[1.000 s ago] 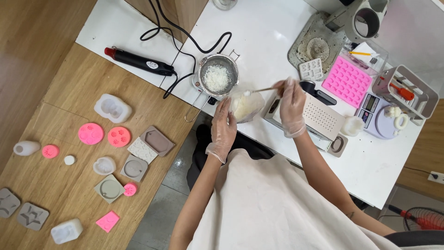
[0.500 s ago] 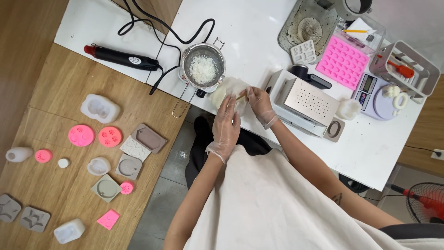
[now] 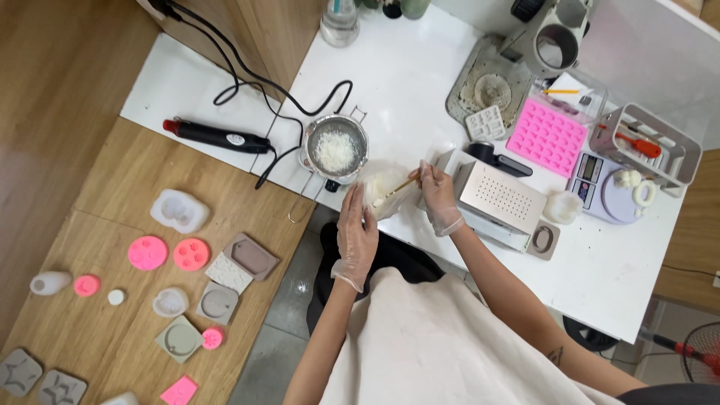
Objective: Scoop wax flakes from a bag into a melting pot using a spoon.
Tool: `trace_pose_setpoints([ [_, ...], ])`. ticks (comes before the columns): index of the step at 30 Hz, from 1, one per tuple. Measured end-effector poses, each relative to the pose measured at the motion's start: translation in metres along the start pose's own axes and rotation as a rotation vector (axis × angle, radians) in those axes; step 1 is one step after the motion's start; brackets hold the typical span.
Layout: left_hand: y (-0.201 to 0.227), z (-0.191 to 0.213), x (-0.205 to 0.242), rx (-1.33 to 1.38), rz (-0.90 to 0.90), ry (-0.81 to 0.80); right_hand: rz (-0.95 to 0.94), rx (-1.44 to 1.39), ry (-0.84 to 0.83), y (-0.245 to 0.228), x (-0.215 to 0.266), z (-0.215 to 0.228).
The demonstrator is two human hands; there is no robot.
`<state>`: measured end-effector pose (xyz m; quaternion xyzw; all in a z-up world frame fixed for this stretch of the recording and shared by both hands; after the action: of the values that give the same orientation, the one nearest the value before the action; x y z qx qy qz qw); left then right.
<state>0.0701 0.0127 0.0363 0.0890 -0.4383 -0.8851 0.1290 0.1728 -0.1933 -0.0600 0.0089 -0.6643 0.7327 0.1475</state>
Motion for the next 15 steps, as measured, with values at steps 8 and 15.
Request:
trace_pose_setpoints([
  [8, -0.011, 0.006, -0.003, 0.075, 0.031, 0.029, -0.054, 0.006, 0.041, 0.003, -0.013, 0.011],
  [15, -0.033, -0.004, -0.005, 0.143, 0.115, -0.013, -0.05, -0.16, 0.047, -0.05, -0.018, -0.004],
])
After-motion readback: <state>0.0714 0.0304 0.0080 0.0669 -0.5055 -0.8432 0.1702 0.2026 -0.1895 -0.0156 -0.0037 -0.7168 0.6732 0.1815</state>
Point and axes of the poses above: each hand's wrist, its own x-axis away from the middle knuckle, its own z-axis out of the back of the hand, y = z × x, the point moved 8 cm from there along -x, towards the middle knuckle, and after that the axes turned 8 degrees about -x, right-handed, at the moved point
